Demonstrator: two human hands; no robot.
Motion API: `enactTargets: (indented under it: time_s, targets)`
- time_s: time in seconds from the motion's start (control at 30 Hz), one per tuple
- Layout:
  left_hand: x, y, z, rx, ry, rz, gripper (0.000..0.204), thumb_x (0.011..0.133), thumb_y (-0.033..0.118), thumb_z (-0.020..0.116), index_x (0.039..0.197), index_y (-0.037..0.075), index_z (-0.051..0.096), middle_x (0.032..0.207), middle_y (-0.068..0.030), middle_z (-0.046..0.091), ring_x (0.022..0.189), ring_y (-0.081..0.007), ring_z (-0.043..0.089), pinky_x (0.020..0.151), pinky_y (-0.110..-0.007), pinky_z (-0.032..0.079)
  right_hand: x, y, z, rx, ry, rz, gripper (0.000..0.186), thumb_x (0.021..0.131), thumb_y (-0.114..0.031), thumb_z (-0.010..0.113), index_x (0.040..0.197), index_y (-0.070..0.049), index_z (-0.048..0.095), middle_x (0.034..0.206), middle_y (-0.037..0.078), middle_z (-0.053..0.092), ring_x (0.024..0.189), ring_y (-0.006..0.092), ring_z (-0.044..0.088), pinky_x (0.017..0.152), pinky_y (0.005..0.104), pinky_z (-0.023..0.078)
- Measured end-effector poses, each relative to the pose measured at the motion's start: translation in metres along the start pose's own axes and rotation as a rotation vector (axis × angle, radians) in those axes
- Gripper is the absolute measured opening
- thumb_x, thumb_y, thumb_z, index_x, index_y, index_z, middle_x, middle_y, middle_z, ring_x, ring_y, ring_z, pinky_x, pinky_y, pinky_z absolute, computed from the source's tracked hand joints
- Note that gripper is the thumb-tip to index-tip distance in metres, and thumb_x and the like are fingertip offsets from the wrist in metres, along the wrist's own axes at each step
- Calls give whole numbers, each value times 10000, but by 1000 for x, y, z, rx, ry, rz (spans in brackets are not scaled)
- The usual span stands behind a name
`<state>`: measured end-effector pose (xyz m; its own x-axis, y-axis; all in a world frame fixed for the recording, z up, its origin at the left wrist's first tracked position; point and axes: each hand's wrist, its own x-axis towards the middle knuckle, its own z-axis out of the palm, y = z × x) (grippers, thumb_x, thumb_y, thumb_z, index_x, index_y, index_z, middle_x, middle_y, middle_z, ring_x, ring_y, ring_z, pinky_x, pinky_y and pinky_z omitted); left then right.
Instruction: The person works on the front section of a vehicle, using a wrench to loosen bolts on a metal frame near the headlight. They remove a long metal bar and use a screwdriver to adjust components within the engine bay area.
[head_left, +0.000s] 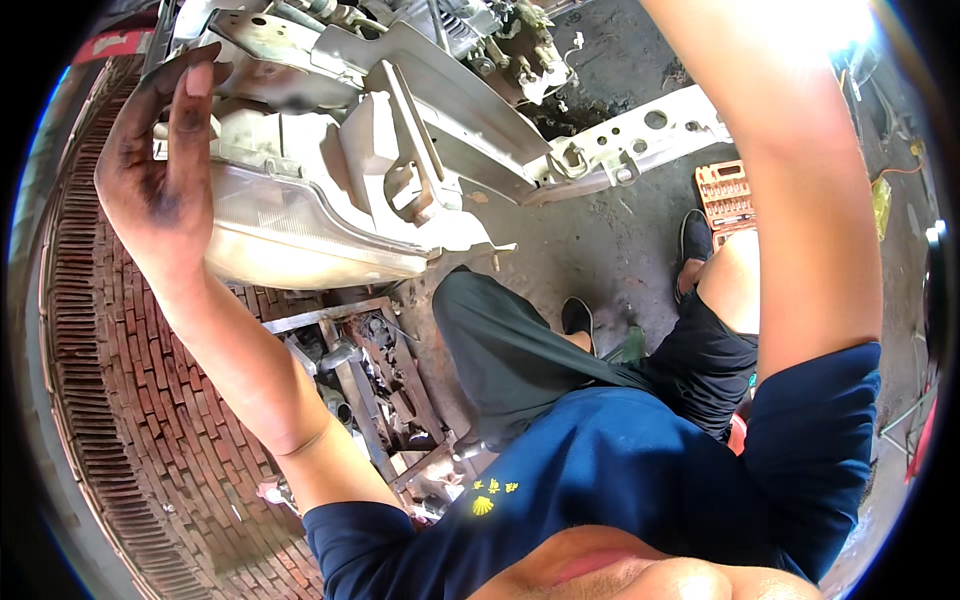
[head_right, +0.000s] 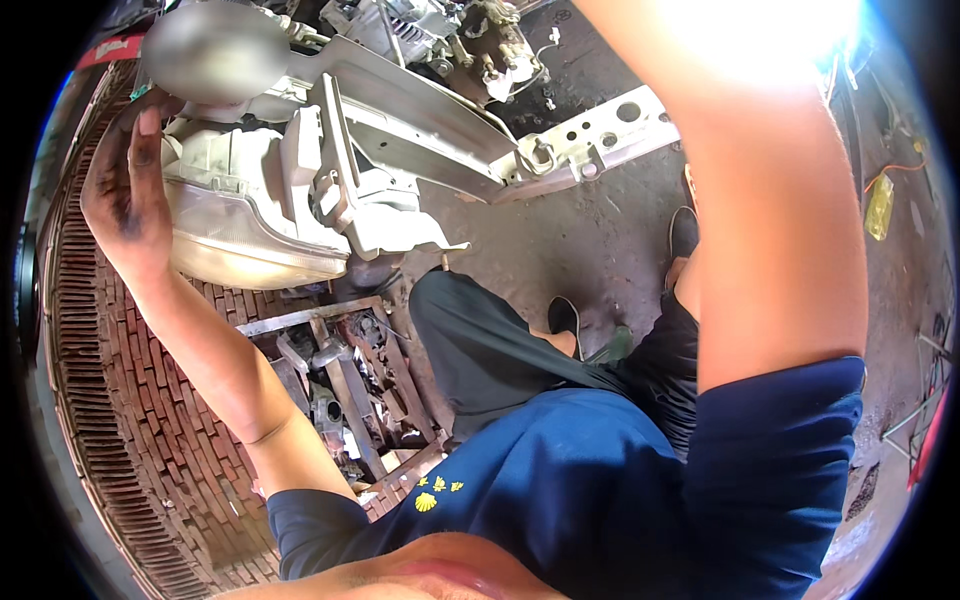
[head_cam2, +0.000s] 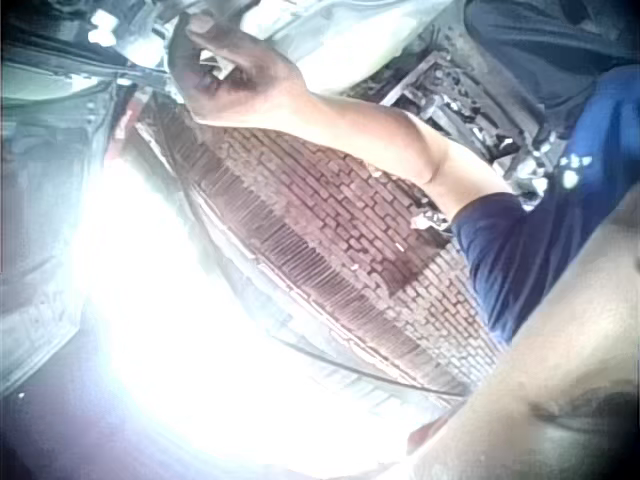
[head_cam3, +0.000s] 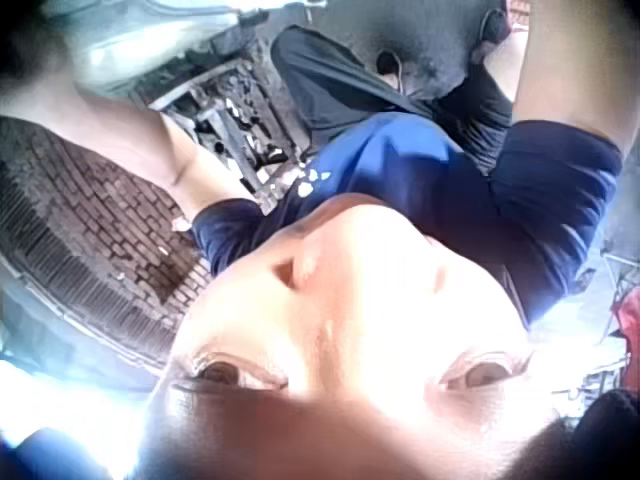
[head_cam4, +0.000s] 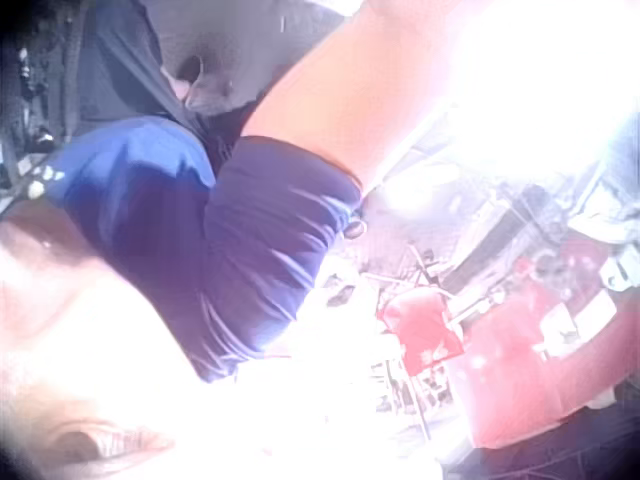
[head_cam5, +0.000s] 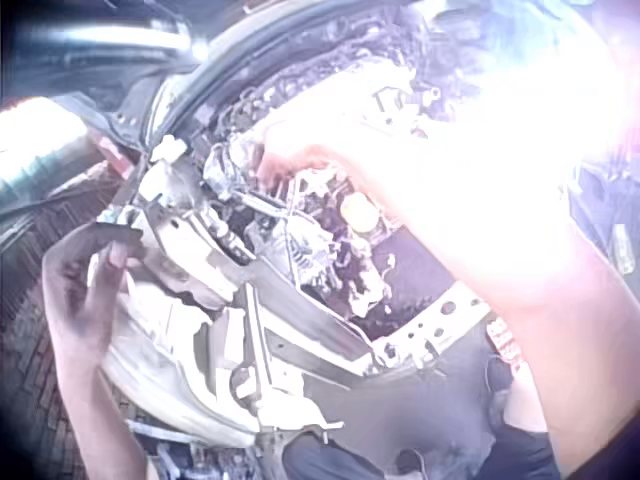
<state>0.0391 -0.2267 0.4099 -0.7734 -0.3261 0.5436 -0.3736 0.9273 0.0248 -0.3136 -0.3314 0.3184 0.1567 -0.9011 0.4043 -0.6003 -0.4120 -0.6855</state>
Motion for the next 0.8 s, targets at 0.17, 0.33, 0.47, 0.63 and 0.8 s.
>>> enactTargets:
  time_s: [0.17,0.33,0.47,0.63,0.8]
  targets:
    - [18,16,15,-6,3,67,288,1092,155,614,1255,-55,725,1135,-153,776,1074,-194,715,992,-325,539,-55,40,-12,-851,293,85,265,878,-288,753,941,-34,799,794,140,767,687,232,739,662,433,572]
    - [18,20,26,51,80,125,184,1008,96,714,1138,-19,776,1044,-109,791,969,-171,727,947,-311,544,-67,75,4,522,269,265,359,996,-275,654,885,52,753,838,157,770,733,264,766,612,431,585]
    - [19,24,17,54,56,74,179,1003,95,719,1121,-28,772,1008,-107,786,947,-168,720,914,-304,540,-4,49,7,519,596,103,358,1039,-246,636,850,39,742,803,154,738,672,271,712,553,399,532]
    - [30,23,29,-5,8,25,281,1082,176,639,1235,-41,734,1091,-115,783,1045,-177,717,952,-298,544,38,36,-45,215,626,-218,294,935,-283,730,882,1,781,783,154,738,694,254,703,635,424,545]
    - [5,15,4,5,22,-68,279,1079,174,641,1236,-33,742,1129,-116,775,1038,-154,708,947,-286,533,-2,-45,-27,99,414,-257,314,877,-330,755,955,-31,806,855,195,770,744,273,731,736,432,575]
